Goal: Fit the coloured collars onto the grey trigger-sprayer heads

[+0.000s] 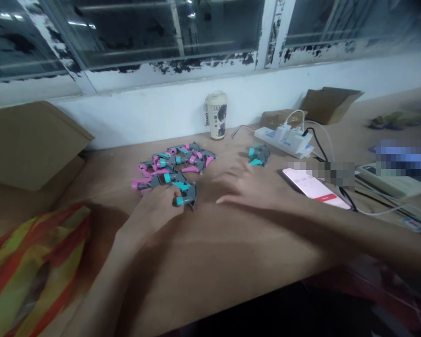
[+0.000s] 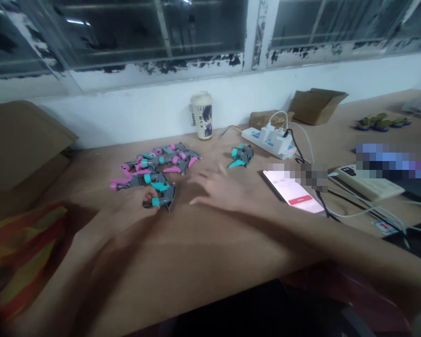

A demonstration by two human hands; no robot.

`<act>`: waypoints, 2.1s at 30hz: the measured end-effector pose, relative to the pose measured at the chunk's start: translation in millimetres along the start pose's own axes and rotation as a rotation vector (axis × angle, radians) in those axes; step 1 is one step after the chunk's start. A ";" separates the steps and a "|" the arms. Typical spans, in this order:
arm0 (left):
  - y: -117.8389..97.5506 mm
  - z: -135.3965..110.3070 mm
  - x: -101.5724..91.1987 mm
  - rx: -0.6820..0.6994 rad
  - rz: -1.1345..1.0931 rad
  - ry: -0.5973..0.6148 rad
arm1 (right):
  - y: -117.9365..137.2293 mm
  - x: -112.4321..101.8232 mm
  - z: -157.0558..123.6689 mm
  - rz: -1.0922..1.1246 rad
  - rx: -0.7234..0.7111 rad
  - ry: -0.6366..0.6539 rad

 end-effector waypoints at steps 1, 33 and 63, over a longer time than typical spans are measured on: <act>-6.3 -0.3 3.2 -0.004 0.079 0.022 | 13.0 1.9 -3.7 0.047 -0.023 -0.017; -25.4 10.2 92.2 -0.067 -0.775 0.101 | 6.1 28.3 -36.2 0.374 0.065 -0.242; -28.1 16.6 93.1 -0.079 -0.774 0.200 | 10.5 27.9 -43.5 0.360 0.138 -0.230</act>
Point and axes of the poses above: each hand's wrist, its own z-axis towards the middle knuckle, its own x-axis out of the palm, y = z × x, the point moved 2 cm from there along z, towards the middle knuckle, and after that the axes turned 10 degrees about -z, right-handed, at the moved point
